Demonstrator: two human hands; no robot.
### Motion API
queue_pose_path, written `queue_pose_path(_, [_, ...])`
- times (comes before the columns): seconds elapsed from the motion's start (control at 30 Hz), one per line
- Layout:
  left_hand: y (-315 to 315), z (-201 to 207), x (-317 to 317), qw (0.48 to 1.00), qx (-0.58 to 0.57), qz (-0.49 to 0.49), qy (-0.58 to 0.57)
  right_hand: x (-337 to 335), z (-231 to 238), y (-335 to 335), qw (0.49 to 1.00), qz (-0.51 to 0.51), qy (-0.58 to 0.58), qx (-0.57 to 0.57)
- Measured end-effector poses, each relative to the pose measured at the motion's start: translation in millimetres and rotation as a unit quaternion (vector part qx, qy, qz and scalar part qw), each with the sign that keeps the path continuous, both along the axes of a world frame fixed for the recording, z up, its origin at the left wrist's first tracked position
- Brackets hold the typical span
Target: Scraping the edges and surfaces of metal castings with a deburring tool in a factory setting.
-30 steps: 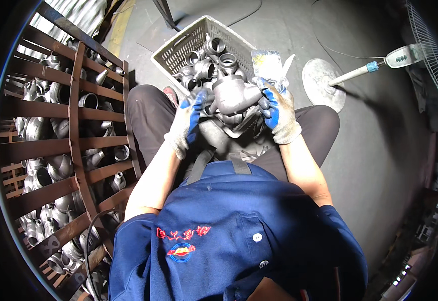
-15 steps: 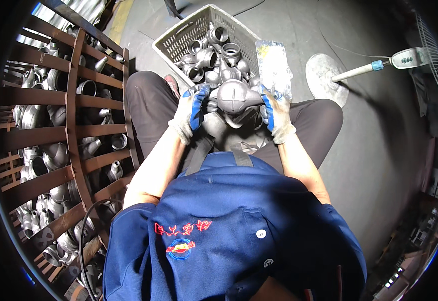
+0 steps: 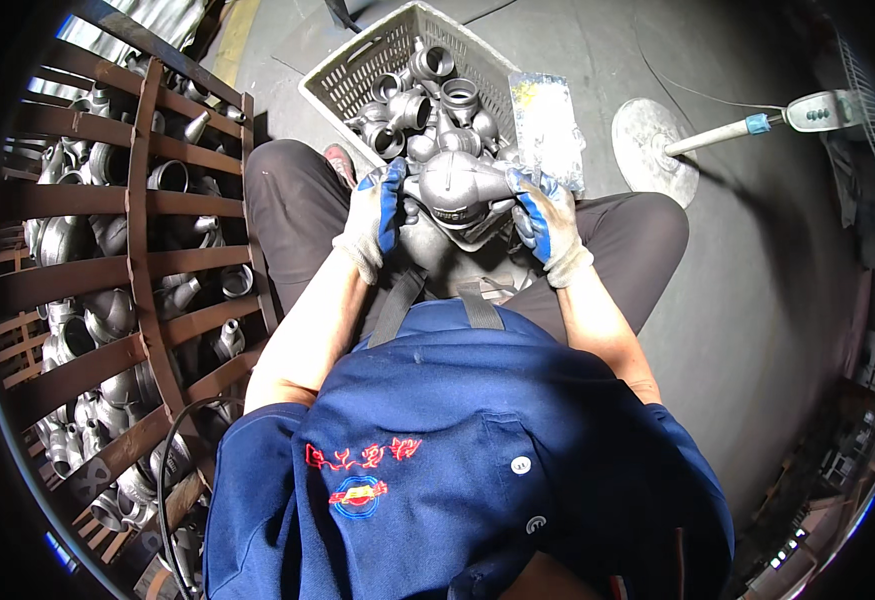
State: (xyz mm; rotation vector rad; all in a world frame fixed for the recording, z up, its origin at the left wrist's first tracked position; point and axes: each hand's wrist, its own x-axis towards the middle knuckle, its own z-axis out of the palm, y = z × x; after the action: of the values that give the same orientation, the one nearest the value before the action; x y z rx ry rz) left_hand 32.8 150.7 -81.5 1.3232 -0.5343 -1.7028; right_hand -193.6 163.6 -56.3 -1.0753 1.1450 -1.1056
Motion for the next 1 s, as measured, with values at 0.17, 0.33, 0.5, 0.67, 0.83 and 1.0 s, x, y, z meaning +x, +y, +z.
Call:
queue_pose_path(0.17, [0.4,-2.4,2.4,1.0,-0.006,-0.019,-0.011,0.2,8.7,0.5,0.98,-0.007,-0.138,0.144])
queue_pose_path(0.33, [0.8,-0.6,0.8,1.0,0.0,-0.008,-0.006,2.5,8.2,0.9,0.996,0.013,-0.075,0.054])
queue_pose_path(0.5, [0.2,0.9,-1.0,1.0,0.018,0.006,-0.013,2.2,14.8,2.4,0.982,0.008,-0.156,0.108])
queue_pose_path(0.67, [2.5,14.2,1.8,0.995,-0.028,-0.084,-0.043,0.7,28.5,-1.3,0.991,-0.015,-0.068,0.112])
queue_pose_path(0.83, [4.0,42.8,-12.0,0.962,-0.202,-0.185,0.006,-13.4,46.6,-9.6,0.997,0.033,-0.064,0.032])
queue_pose_path(1.0, [5.1,66.3,-28.3,0.772,-0.412,-0.324,-0.36,-12.1,64.8,-10.5,0.997,0.071,-0.023,0.027])
